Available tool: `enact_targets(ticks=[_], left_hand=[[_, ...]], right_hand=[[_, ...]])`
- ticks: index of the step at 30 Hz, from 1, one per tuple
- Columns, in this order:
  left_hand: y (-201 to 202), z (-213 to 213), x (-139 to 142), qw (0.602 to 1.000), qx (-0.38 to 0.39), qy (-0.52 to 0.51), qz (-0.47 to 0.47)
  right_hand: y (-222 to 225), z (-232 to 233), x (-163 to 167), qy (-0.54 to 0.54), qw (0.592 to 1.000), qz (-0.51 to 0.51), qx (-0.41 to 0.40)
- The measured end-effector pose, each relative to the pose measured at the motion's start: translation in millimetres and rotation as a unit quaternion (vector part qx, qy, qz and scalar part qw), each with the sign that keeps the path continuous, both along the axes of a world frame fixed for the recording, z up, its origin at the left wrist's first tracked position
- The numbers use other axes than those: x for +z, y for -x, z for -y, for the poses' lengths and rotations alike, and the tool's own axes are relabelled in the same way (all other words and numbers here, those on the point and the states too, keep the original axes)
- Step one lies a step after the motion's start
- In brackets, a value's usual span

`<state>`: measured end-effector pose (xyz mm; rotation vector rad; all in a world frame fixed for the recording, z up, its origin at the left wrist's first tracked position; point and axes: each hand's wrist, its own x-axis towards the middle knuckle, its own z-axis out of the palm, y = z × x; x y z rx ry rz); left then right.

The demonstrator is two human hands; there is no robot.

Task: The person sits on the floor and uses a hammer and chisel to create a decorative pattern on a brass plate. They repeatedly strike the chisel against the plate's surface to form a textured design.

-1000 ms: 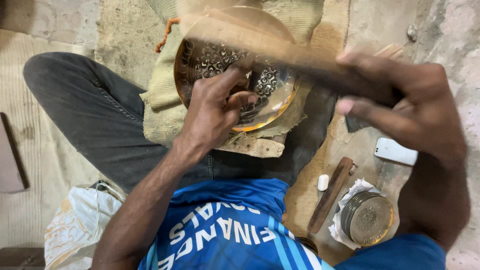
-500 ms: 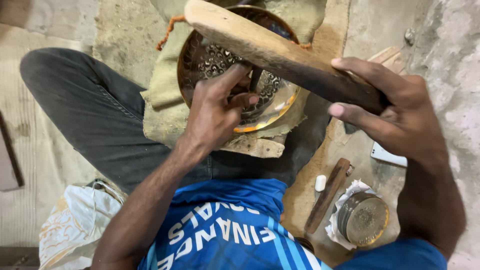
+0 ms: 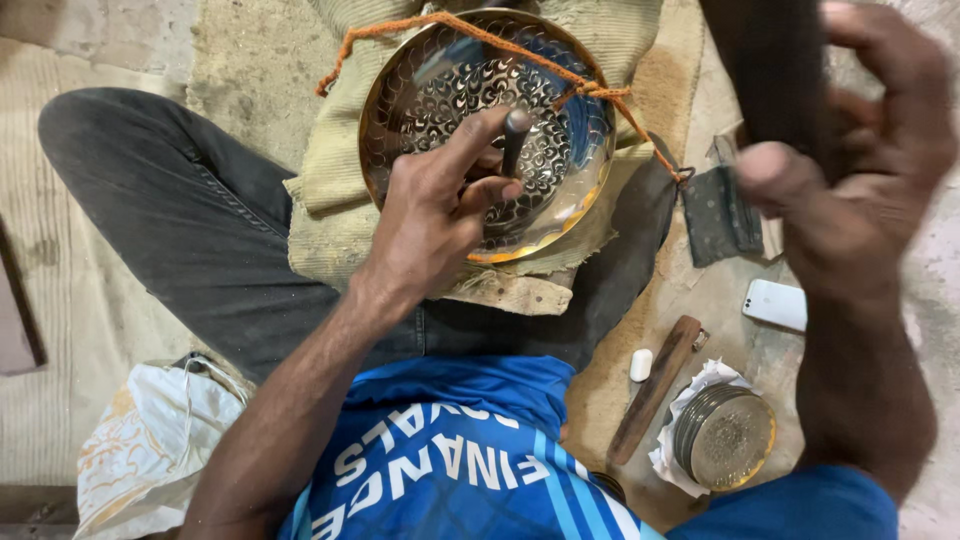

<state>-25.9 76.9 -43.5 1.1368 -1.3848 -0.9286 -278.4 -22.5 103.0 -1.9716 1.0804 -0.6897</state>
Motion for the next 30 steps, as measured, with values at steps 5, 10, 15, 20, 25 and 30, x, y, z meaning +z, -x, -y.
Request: enact_targets(ticks=[5, 10, 15, 20, 25, 30], left_hand=[[2.0, -2.1, 1.1, 0.999, 0.008, -0.047, 0.015], [1.3, -1.7, 5.0, 1.000, 0.020, -0.005, 0.006], [0.1, -2.6, 6.9, 1.000, 0.018, 0.011, -0.016], [0.6, -2.1, 6.2, 1.000, 0.020, 0.006, -0.016], [1.9, 0.1, 5.8, 1.000, 0.012, 0.004, -0.003], [1.4, -1.2, 5.1, 1.000, 0.005, -0.012, -0.001]], right_hand=[[-24.7, -2.0, 21.1, 0.064, 0.979, -0.117, 0.154], [-11.1, -5.9, 16.4, 0.048, 0.969, -0.188, 0.156], [10.0, -7.6, 8.7, 0.072, 0.981, -0.175, 0.043], [6.0, -7.9, 14.1, 0.071, 0.983, -0.133, 0.104], [-7.8, -11.3, 20.9, 0.108, 0.958, -0.220, 0.152], [-1.3, -7.3, 14.1, 0.049, 0.975, -0.157, 0.148]])
